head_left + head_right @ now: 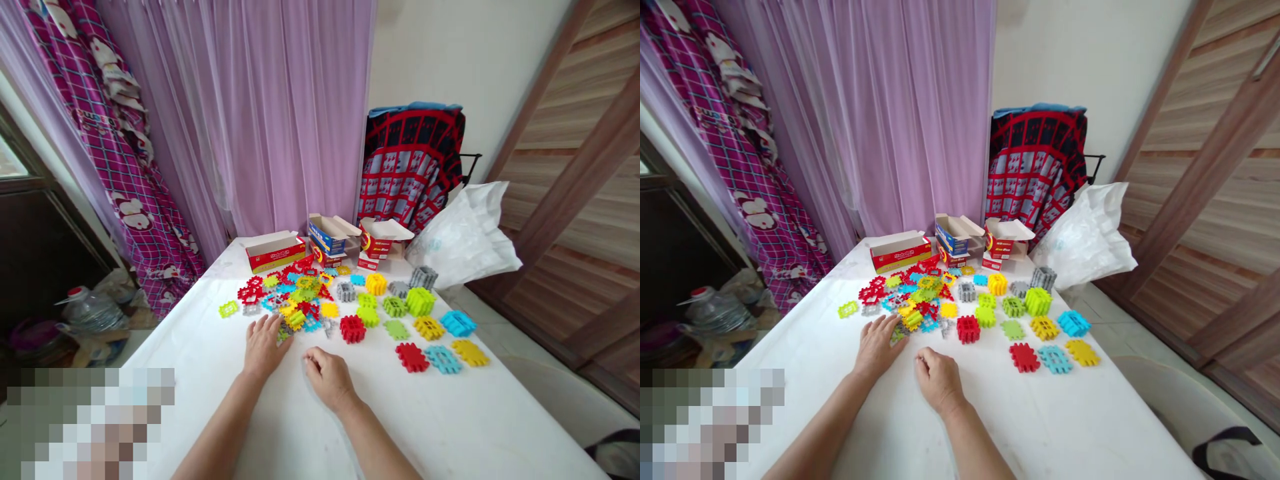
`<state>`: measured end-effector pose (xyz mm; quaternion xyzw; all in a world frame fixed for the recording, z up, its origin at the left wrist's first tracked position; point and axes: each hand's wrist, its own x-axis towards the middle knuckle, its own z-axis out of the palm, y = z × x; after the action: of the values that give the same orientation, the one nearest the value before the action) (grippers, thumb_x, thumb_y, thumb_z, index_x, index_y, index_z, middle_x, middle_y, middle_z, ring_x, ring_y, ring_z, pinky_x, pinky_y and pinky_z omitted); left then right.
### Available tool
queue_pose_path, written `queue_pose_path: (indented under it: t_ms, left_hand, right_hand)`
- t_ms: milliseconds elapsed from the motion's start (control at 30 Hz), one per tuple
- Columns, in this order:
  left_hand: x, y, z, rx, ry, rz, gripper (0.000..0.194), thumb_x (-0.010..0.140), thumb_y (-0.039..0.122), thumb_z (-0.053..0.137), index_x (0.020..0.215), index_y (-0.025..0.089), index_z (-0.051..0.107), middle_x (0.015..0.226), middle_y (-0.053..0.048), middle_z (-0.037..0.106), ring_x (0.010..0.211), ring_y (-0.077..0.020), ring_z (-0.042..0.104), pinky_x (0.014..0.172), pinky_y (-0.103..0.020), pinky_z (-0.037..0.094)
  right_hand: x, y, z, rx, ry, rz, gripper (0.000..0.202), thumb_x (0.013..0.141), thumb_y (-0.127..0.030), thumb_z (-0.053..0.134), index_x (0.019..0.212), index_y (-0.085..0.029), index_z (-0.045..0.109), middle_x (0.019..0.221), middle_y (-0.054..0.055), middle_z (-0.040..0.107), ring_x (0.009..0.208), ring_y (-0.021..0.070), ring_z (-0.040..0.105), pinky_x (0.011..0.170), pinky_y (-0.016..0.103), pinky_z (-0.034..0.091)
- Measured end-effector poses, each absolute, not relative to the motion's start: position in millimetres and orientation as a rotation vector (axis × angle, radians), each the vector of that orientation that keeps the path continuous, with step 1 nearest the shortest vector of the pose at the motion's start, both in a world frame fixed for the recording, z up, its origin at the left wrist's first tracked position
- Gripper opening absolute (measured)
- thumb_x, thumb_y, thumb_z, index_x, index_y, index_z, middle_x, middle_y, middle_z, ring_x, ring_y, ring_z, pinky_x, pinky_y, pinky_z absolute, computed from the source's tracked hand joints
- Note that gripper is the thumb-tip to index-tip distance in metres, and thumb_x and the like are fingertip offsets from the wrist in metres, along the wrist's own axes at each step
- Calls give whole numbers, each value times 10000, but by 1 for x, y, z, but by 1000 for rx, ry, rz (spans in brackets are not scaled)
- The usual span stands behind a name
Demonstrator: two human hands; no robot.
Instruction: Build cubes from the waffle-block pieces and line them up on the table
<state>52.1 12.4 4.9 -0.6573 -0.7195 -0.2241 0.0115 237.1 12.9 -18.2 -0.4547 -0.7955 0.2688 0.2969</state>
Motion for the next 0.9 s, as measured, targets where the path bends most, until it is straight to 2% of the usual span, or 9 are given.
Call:
queue_pose_path:
  t_ms: [267, 367, 533, 600, 733, 800, 900]
  left_hand:
    - [68, 26, 29, -2018, -2336, -467, 276, 756, 346, 616, 984, 211, 693, 1110, -125, 716, 1166, -324, 561, 1056, -504, 274]
    - [61, 24, 35, -2073, -2349, -486, 252, 776, 369, 596, 950, 225, 708, 1050, -109, 737, 1100, -299, 604, 1027, -456, 312]
    - [36, 25, 49, -2063, -2452, -673, 301, 859, 403, 478, 782, 238, 718, 794, -91, 743, 915, -269, 667, 983, -425, 350]
    - [29, 27, 51, -2012, -2538, -818, 303, 844, 438, 489, 758, 241, 702, 760, -76, 740, 866, -257, 676, 910, -393, 406]
    - [34, 25, 43, -1936, -2725, -1232, 424, 815, 587, 437, 793, 223, 652, 744, -45, 737, 693, -195, 673, 635, -295, 468]
    - [45, 18, 34, -1934, -2794, -1454, 514, 769, 676, 430, 834, 203, 621, 670, -27, 706, 545, -157, 623, 505, -258, 430]
    - [64, 4, 23, -1935, -2861, -1711, 544, 695, 728, 504, 827, 204, 571, 550, 23, 630, 362, -95, 461, 389, -222, 330]
  right_hand:
    - [240, 12, -12, -1209, -2159, 732, 242, 877, -243, 461, 904, -250, 701, 781, 16, 745, 709, 159, 670, 664, 228, 409]
    - [240, 13, -11, -1208, -2167, 741, 238, 881, -242, 465, 901, -255, 702, 794, 12, 748, 713, 157, 671, 658, 226, 406]
    - [240, 13, -9, -1222, -2163, 756, 229, 881, -249, 479, 900, -257, 707, 786, 14, 749, 730, 164, 684, 669, 225, 419]
    - [240, 13, -8, -1223, -2165, 773, 231, 881, -247, 478, 900, -258, 707, 787, 15, 749, 731, 167, 687, 672, 226, 428]
    - [239, 13, -10, -1196, -2107, 818, 228, 866, -233, 480, 944, -249, 694, 808, 26, 751, 761, 181, 693, 714, 244, 464]
    - [239, 15, -13, -1168, -1990, 842, 256, 857, -230, 481, 1039, -242, 660, 847, 29, 747, 763, 174, 690, 739, 249, 484]
    - [239, 19, -19, -1147, -1776, 912, 334, 858, -278, 476, 1171, -220, 579, 908, 35, 729, 624, 138, 654, 670, 240, 509]
